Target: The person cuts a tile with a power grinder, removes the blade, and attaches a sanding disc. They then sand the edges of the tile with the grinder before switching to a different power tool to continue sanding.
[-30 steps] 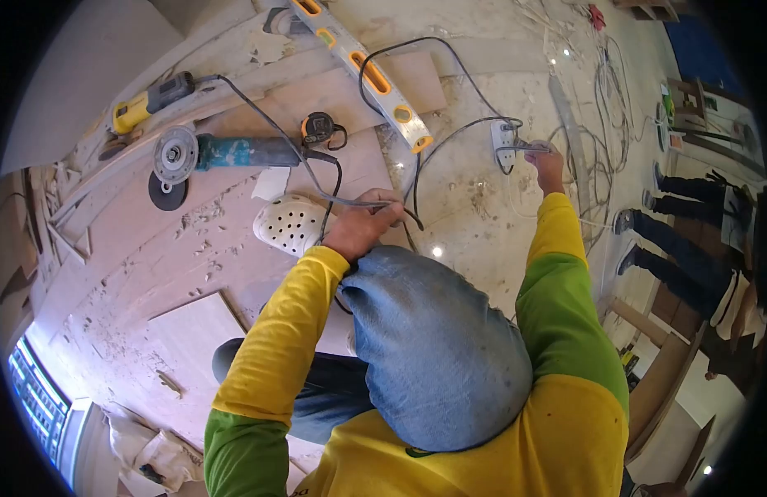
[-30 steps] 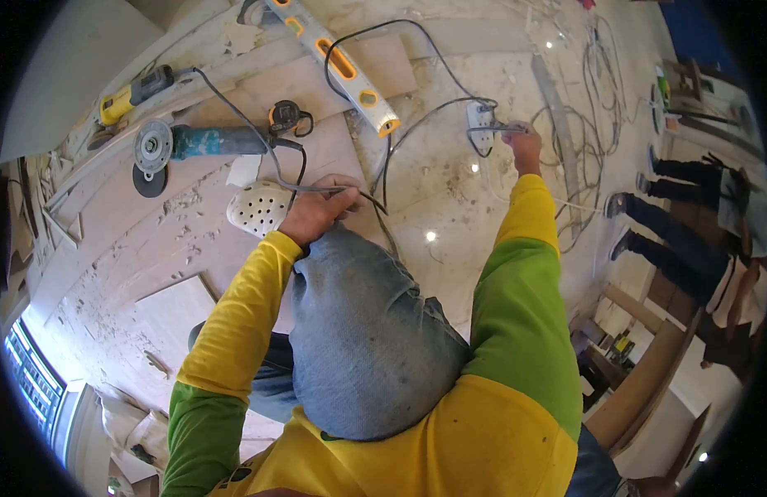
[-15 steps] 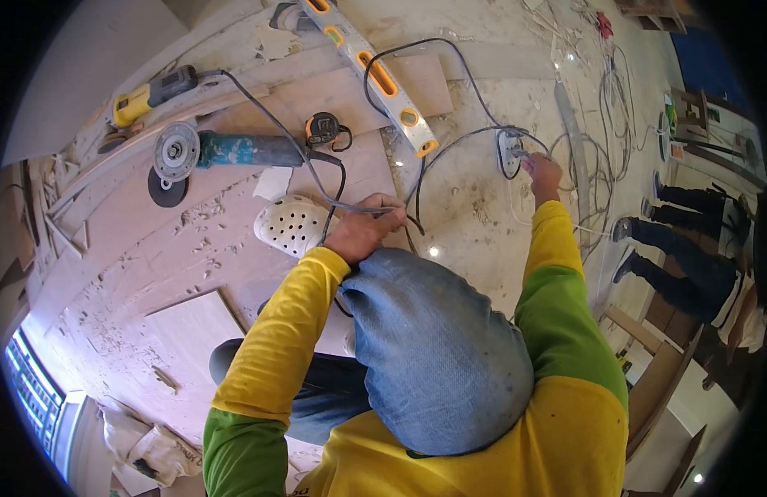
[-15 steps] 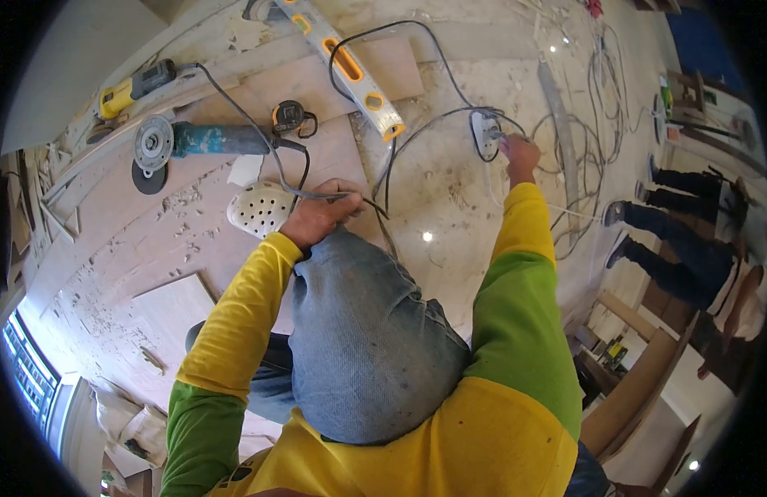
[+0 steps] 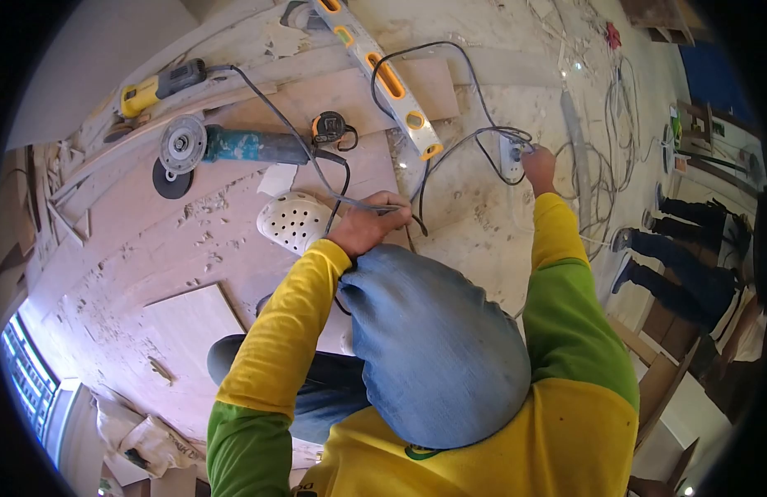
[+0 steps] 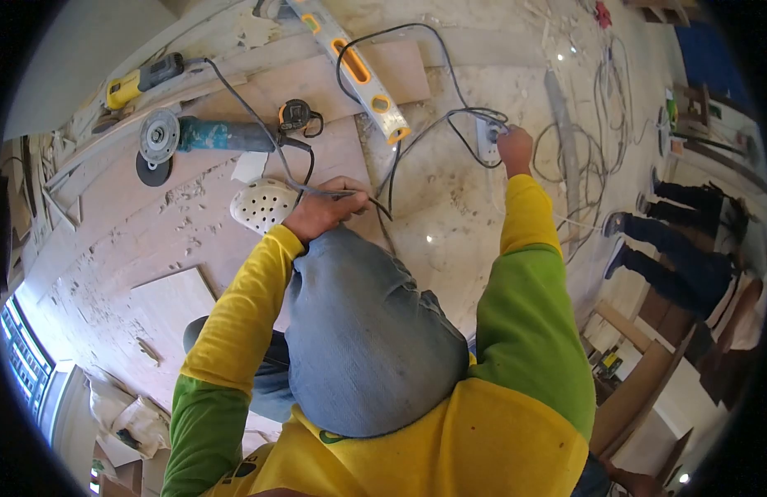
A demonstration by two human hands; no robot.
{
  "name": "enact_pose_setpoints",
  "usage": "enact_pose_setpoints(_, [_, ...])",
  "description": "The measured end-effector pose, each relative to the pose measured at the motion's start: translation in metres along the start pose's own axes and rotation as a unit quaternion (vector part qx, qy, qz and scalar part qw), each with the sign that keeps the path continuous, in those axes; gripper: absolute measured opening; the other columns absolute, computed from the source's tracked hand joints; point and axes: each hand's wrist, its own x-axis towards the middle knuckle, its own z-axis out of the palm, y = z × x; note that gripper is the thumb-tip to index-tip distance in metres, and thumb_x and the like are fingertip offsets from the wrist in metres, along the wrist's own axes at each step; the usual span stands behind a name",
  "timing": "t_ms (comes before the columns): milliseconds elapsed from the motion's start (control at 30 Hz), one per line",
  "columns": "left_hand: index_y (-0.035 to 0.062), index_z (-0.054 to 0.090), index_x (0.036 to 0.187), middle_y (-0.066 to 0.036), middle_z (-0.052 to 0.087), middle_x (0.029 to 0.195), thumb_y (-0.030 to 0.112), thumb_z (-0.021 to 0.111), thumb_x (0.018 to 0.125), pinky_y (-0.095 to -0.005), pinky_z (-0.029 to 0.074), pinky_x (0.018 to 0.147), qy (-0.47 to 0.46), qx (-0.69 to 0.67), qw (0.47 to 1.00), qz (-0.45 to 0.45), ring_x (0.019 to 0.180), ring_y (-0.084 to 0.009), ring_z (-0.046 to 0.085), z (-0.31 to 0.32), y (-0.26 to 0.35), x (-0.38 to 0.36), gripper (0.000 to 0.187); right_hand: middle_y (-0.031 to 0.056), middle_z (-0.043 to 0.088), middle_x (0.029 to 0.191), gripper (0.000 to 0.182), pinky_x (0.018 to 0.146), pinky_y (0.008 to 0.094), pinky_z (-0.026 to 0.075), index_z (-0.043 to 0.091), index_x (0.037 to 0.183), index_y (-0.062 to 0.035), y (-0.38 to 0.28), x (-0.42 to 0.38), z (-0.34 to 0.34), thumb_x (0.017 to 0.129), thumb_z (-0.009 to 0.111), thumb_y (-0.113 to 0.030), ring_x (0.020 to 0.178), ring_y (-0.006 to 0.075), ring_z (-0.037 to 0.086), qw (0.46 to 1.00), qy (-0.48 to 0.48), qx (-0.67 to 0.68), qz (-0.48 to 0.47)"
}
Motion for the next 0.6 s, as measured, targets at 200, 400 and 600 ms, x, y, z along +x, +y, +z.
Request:
enact_pose_setpoints(200, [0.0066, 0.068, 0.116, -0.004, 0.070, 0.103, 0.038, 0.069, 0.095, -0.0266, 0.049, 0.083, 0.015, 0.040, 0.999, 0.000, 0.093, -0.0107, 0.062, -0.005, 0.005, -0.005, 0.037, 0.0255, 0.070, 0.094, 0.029, 0.082, 0.0472, 0.054, 0.073, 0.096, 0.0006, -0.013, -0.002, -0.013, 0.077, 0.066, -0.021, 0.091, 0.0417, 0.068, 0.998, -0.014, -0.006, -0.054])
enact_pose_setpoints(400, [0.0044, 0.067, 0.120, -0.006, 0.070, 0.103, 0.042, 0.075, 0.088, -0.0292, 0.049, 0.085, 0.017, 0.064, 0.998, 0.010, 0.095, -0.0129, 0.061, -0.008, 0.015, -0.017, 0.050, 0.0249, 0.070, 0.086, 0.025, 0.076, 0.0490, 0.054, 0.074, 0.088, -0.0016, -0.003, 0.005, 0.002, 0.074, 0.069, -0.022, 0.084, 0.0430, 0.068, 0.991, 0.048, -0.034, -0.123])
enact_pose_setpoints(600, [-0.0025, 0.064, 0.123, -0.020, 0.070, 0.112, 0.043, 0.075, 0.083, -0.0356, 0.049, 0.091, 0.080, 0.144, 0.986, -0.031, 0.103, -0.0283, 0.066, -0.021, -0.017, -0.051, 0.061, 0.0233, 0.068, 0.080, 0.037, 0.070, 0.0496, 0.052, 0.070, 0.077, -0.0005, 0.029, 0.015, 0.034, 0.068, 0.079, -0.035, 0.077, 0.0432, 0.066, 0.994, 0.049, -0.016, -0.094])
